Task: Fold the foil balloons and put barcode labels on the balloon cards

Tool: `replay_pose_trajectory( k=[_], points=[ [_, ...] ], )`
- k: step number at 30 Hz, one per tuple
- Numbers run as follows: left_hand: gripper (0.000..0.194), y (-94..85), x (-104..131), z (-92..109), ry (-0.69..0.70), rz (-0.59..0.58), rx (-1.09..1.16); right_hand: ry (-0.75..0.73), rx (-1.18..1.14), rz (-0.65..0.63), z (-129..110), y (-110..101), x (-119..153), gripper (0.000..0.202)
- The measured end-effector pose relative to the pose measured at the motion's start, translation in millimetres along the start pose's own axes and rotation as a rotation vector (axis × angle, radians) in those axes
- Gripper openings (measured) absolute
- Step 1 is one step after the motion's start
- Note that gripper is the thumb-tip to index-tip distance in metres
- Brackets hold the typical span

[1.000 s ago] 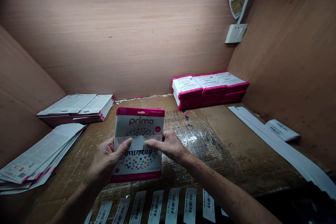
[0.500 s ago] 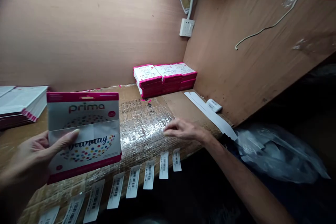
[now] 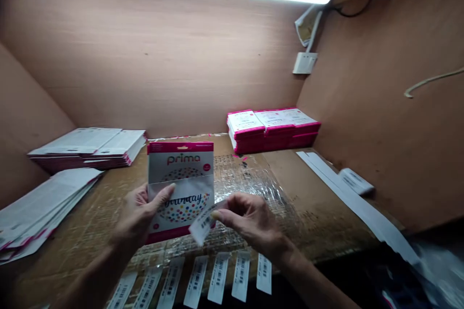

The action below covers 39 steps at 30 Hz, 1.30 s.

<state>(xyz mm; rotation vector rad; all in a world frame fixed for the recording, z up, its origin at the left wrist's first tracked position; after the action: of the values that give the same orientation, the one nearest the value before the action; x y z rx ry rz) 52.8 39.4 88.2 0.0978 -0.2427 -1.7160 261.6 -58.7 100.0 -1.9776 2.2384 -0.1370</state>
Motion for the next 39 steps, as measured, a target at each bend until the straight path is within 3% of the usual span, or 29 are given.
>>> replay_pose_trajectory(
  k=[3, 6, 12, 16, 25, 27, 28, 32, 35, 39],
  points=[
    [0.04, -8.4, 0, 7, 0.062, 0.026, -0.018, -0.058, -0.119, 0.015, -9, 49, -32, 0.031],
    [0.04, -25.6, -2, 9, 0.109, 0.076, -0.046, -0.078, -0.179, 0.049, -8, 71, -56, 0.035],
    [0.044, -51.2, -14, 0, 0.15, 0.117, -0.145, -0.049, -0.142, 0.104, 3, 81, -77, 0.037],
    [0.045, -57.8, -19, 0, 0.188, 0.164, -0.209, -0.056, -0.014, 0.164, 6, 84, -83, 0.037],
    [0.036, -59.2, -23, 7, 0.224, 0.205, -0.363, -0.111, 0.627, 0.351, -11, 73, -94, 0.04],
    [0.037, -58.9, -24, 6, 0.21, 0.194, -0.322, -0.118, 0.508, 0.403, -7, 66, -97, 0.055],
    [0.039, -57.8, -25, 4, 0.192, 0.181, -0.281, -0.104, 0.37, 0.362, 0, 68, -102, 0.062],
    [0.052, -42.9, -28, -9, 0.027, 0.059, -0.022, -0.051, -0.183, 0.035, 23, 99, -113, 0.055],
    [0.062, -30.2, -30, -21, -0.079, 0.017, 0.075, -0.045, -0.22, 0.107, 32, 94, -109, 0.051],
    [0.062, -17.4, -41, -34, -0.097, 0.021, 0.016, -0.062, -0.138, 0.132, 31, 76, -113, 0.047]
  ],
)
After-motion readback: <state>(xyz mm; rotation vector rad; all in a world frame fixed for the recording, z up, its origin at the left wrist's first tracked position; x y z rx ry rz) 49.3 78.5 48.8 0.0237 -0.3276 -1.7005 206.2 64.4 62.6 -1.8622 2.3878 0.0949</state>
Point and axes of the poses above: each hand's wrist, its own x-axis away from the middle knuckle, its own y-axis out of the palm, z = x × y, the point moved 10 cm from there along -x, towards the middle knuckle, and after that the axes turned 1 degree about z, right-handed, at the moved point
